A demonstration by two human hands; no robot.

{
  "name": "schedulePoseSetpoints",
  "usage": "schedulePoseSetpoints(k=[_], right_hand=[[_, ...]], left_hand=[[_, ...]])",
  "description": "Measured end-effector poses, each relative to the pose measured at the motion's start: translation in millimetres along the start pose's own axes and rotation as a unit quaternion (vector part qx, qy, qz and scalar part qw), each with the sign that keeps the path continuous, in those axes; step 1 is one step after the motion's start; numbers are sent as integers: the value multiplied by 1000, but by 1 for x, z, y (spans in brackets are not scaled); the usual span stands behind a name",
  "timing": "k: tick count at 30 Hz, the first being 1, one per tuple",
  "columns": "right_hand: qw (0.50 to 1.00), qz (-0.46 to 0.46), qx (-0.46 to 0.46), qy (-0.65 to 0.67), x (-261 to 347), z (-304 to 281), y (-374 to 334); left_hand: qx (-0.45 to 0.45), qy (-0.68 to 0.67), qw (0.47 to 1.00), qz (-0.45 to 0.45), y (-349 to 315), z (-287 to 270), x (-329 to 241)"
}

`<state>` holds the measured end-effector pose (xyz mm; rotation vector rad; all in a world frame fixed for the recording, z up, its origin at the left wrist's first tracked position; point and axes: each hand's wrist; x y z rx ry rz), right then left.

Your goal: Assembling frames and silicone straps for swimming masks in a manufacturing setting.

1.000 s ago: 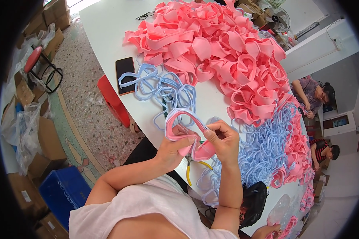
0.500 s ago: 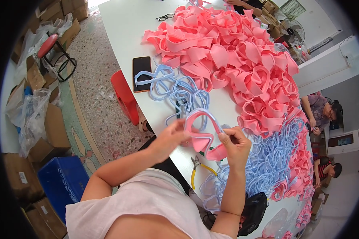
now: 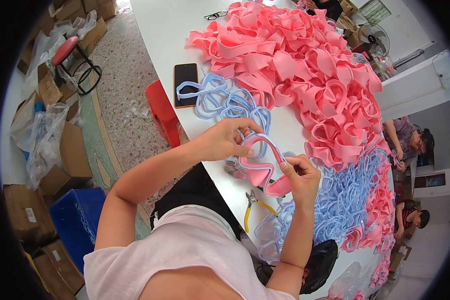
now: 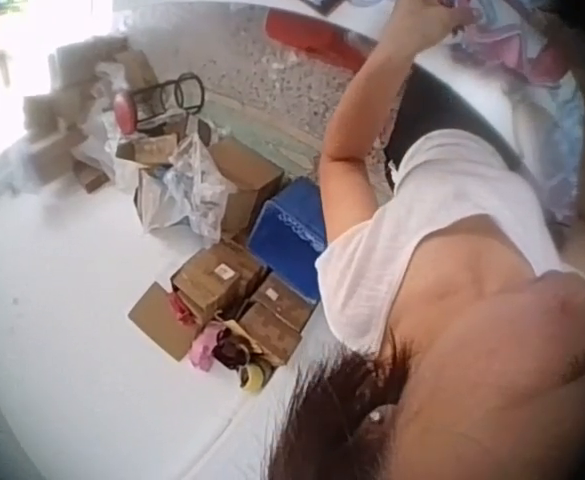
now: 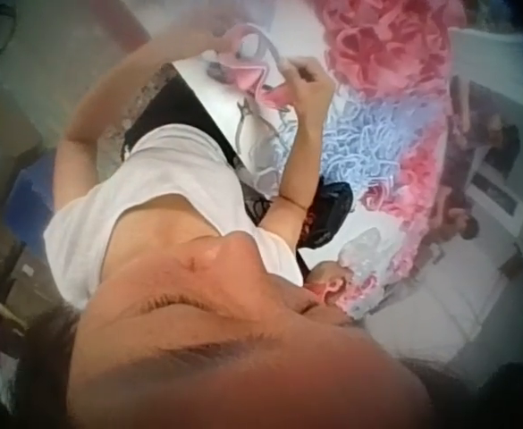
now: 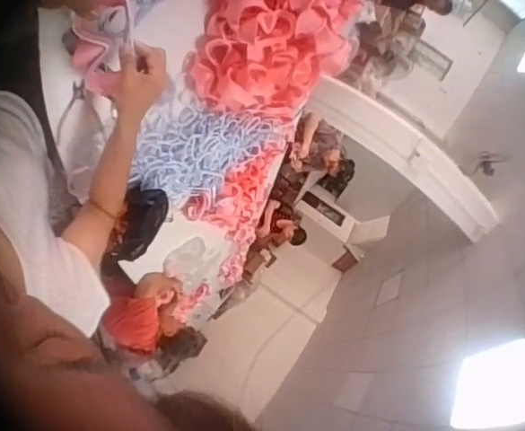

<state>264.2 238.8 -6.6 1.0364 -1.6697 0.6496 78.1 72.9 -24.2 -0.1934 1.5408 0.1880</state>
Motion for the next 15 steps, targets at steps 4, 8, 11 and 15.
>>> schedulePoseSetpoints(k=[4,8,11,15], right_hand=[[1000,9,-5,-8,-2,-1,0],[999,13,38,-18,-2,-8,-4],[998,-36,41,34,0,-12,-9],[997,39,39,61,-3,-12,-20]], left_hand=[[-19,-25,999,-7,4,3,6],[-11,-49,999,10,-1,0,8],[-35,-93,995,19,-4,-8,2],[-54,-137,989,5,-3,-8,0]])
Point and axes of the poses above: each hand's wrist, its own y-axis towards the middle knuckle, its own z-axis out of the palm, x = y × z, and after that the axes turned 8 degrees about x, right-handed
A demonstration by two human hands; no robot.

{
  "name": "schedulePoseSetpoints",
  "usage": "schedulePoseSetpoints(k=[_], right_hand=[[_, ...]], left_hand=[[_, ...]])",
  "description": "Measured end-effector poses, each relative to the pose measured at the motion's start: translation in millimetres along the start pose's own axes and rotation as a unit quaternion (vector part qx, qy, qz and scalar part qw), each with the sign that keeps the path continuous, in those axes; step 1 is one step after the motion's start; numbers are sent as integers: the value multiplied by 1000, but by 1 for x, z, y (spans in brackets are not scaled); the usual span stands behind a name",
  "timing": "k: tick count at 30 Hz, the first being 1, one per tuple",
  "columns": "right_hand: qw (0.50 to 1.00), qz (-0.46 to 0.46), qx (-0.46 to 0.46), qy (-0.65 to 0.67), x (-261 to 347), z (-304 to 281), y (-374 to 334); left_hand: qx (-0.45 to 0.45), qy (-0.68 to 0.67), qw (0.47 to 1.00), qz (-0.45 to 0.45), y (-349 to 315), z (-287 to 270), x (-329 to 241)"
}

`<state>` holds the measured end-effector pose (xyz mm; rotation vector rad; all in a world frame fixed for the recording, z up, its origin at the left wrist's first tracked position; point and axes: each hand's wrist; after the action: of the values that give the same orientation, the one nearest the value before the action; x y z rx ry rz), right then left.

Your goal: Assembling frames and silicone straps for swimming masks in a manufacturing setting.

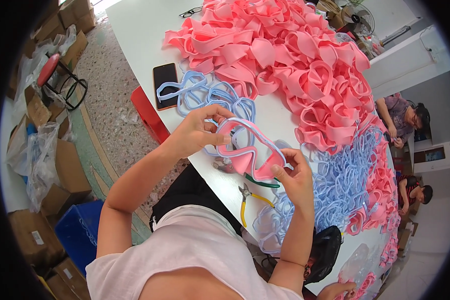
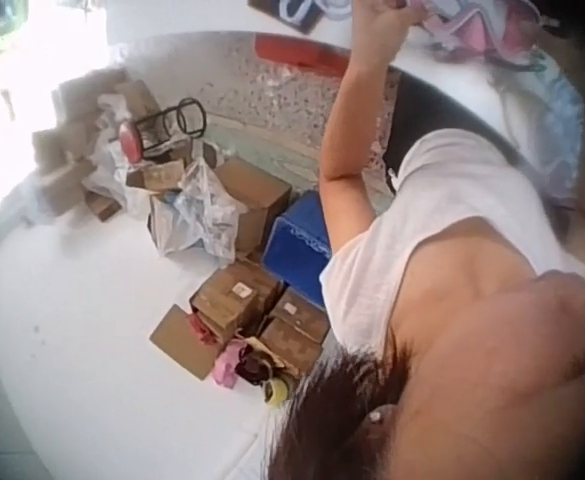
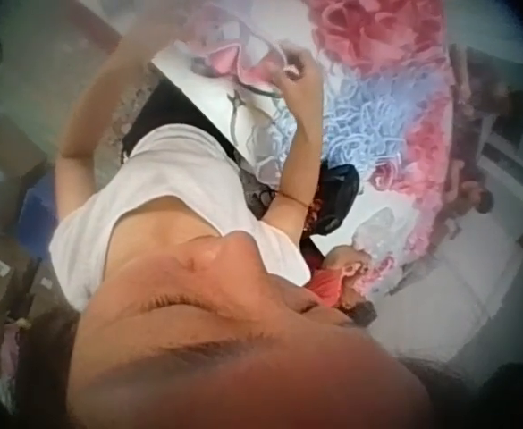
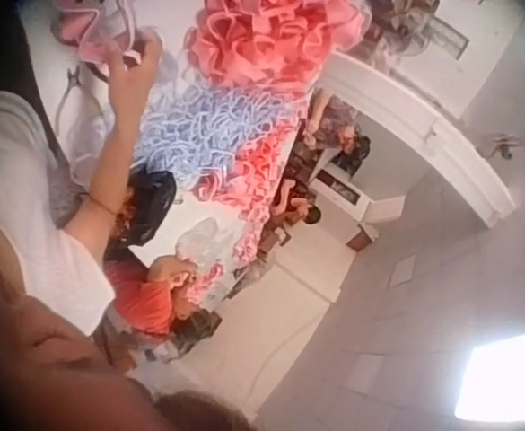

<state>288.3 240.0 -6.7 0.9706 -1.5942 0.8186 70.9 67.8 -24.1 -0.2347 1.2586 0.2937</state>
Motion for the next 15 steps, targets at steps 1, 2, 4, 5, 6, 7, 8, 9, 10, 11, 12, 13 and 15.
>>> schedulePoseSetpoints(k=[1,2,4,5,6,7,8,9,10,11,12,13,15], right_hand=[[999,35,-24,32,1,2,-1],[998,37,-28,34,-2,2,-1],[997,27,-63,-18,-10,2,2],[994,6,-78,-75,-13,2,5],[994,8,-80,-75,-15,3,4],[994,4,-83,-70,-15,4,4],[994,-1,-86,-64,-14,6,5],[998,-8,-70,7,-10,6,3],[997,-8,-71,7,-8,6,3],[998,-18,-57,22,-7,3,1],[998,-28,-42,37,-6,0,0],[998,-29,-43,37,-4,-3,0],[997,-38,-5,72,-1,-9,1]], left_hand=[[-13,-2,1000,14,0,1,2],[-10,-2,1000,11,0,3,4],[-34,22,999,23,0,5,9],[-31,21,999,21,0,6,12],[-44,40,998,28,1,7,15],[-57,59,996,37,2,8,16],[-55,59,996,37,2,7,16],[-37,64,997,33,0,5,14],[-19,70,997,28,-3,4,11],[-16,70,997,28,-6,7,4],[-17,216,975,47,-11,12,-6],[-22,359,931,65,-15,14,-11],[-14,402,897,182,-14,12,-4]])
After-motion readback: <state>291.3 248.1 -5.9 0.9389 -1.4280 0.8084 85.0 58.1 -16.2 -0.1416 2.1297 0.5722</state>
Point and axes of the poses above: each hand's wrist, its own y-axis towards the middle knuckle, its own z-axis out of the palm, x = y × z, and after that the axes turned 8 degrees about x, right-handed
